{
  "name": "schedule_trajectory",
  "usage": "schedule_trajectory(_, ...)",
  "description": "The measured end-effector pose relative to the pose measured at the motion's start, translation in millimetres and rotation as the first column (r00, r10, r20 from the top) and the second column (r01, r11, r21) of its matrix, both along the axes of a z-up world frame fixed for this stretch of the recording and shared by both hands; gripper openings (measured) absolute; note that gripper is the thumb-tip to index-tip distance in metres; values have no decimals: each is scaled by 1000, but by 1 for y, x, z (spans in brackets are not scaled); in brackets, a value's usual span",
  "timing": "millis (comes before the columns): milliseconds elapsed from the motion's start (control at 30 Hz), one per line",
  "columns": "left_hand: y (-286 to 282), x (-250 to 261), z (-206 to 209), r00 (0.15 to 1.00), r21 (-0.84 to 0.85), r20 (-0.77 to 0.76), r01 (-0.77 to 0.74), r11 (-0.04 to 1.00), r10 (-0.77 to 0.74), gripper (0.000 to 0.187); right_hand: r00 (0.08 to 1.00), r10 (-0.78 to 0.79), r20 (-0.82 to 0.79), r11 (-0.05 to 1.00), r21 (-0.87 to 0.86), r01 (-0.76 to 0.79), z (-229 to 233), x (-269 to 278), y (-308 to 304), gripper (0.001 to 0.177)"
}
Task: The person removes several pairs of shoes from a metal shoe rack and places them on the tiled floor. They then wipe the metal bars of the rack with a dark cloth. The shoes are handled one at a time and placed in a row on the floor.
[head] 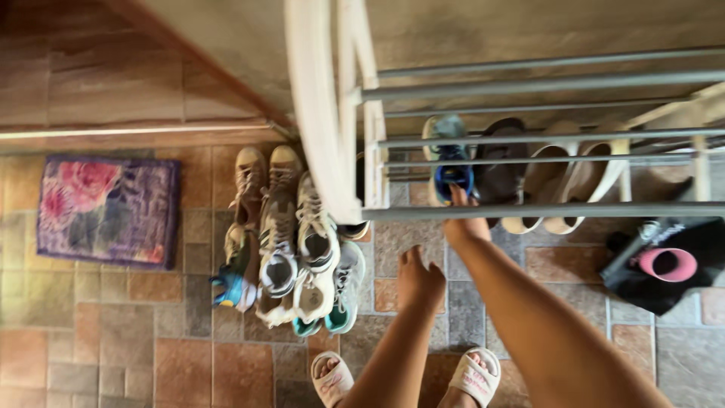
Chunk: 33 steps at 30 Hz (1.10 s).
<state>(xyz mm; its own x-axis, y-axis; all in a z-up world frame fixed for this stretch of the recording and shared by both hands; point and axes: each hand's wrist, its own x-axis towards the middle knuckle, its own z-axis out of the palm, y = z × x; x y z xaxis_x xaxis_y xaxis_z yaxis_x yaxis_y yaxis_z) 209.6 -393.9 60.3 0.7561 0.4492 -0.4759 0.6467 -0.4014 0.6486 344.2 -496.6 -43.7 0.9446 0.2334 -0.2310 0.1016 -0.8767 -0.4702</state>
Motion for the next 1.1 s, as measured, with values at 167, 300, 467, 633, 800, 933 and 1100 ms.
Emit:
schedule_trajectory(167, 7, -26, 10, 999, -25, -43, -33, 999, 32, 45, 987, -161, 19, 980, 118, 157, 21, -41, -10, 29)
schedule_trajectory(300, 19, -69, 15, 997, -17, -75, -32, 999, 31, 42, 953, -290, -87, 956, 21, 293, 61, -124, -10, 26)
schedule_trajectory(467, 42, -121, 35, 990, -10, -97, -104, 995, 102, 53, 964, -263, -48, 962, 63, 266, 120, -242, 19, 20)
schedule_trajectory(633, 112, -165, 76, 905, -36, -200, -390, 920, 376, 59, 952, -28, -305, 935, 328, 133, 163, -305, 102, 40)
schedule_trajectory(800, 214, -202, 102, 830, 88, -17, -555, 827, 558, 62, 927, 210, -311, 893, 448, -52, 165, -309, 232, 31)
schedule_trajectory(933, 287, -223, 97, 818, 60, 1, -574, 816, 575, 64, 894, 251, -371, 932, 342, -120, 123, -295, 329, 34)
schedule_trajectory(1100, 338, -236, 77, 863, 105, 59, -505, 857, 501, 60, 892, 139, -431, 990, 81, -115, 51, -283, 389, 37)
